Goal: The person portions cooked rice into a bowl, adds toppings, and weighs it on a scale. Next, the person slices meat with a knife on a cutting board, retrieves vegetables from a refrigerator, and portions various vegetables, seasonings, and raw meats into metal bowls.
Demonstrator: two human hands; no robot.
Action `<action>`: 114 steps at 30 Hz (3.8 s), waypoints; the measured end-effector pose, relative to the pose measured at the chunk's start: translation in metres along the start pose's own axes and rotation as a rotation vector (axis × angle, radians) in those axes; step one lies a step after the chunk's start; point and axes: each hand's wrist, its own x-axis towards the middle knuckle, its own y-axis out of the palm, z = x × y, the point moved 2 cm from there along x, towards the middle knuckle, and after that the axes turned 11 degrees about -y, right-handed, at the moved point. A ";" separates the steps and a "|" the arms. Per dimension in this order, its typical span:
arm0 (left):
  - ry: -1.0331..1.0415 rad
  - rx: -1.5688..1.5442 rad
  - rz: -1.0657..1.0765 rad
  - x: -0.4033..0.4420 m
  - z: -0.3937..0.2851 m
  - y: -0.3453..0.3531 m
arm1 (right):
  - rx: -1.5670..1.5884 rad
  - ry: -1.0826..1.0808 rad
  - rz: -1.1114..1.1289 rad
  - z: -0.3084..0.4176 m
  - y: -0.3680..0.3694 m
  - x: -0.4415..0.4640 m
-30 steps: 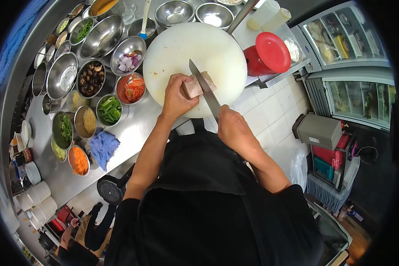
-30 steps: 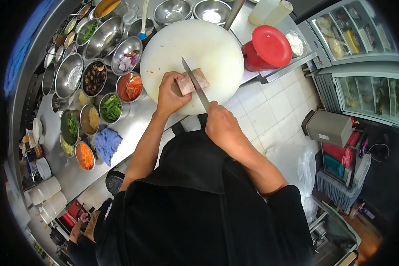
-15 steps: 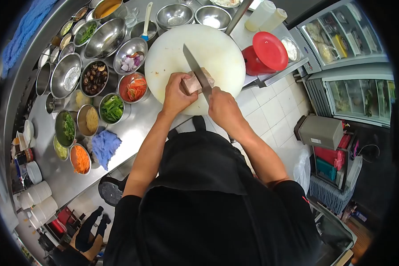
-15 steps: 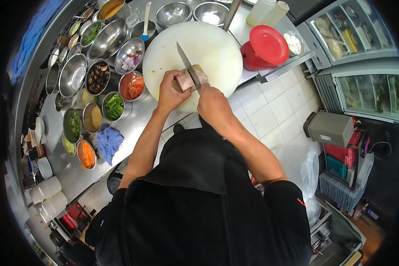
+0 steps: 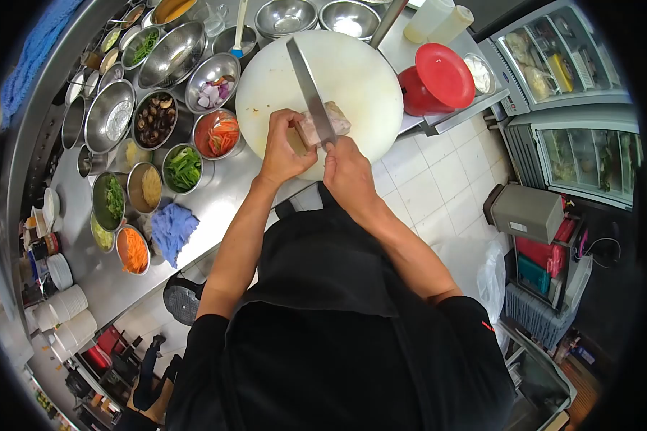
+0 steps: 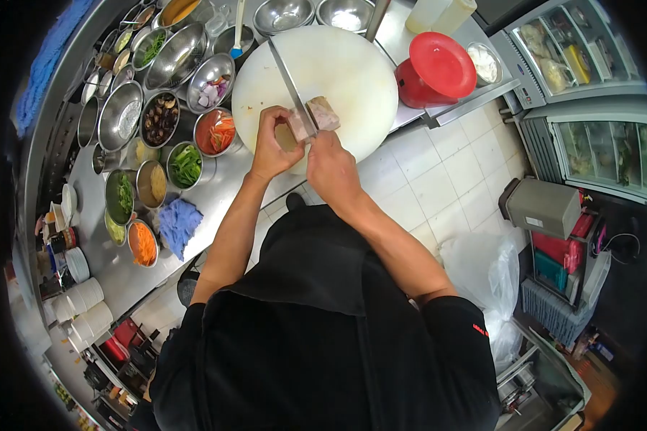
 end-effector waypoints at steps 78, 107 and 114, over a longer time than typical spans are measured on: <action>-0.899 -1.146 0.034 0.020 0.005 -0.020 | -0.487 -0.148 0.401 -0.086 -0.017 0.065; -0.714 -1.377 -0.235 0.144 0.054 -0.135 | 0.068 -0.400 -0.323 -0.075 0.091 0.348; -0.732 -1.224 -0.194 0.146 0.070 -0.143 | -0.019 -0.506 -0.290 -0.082 0.104 0.326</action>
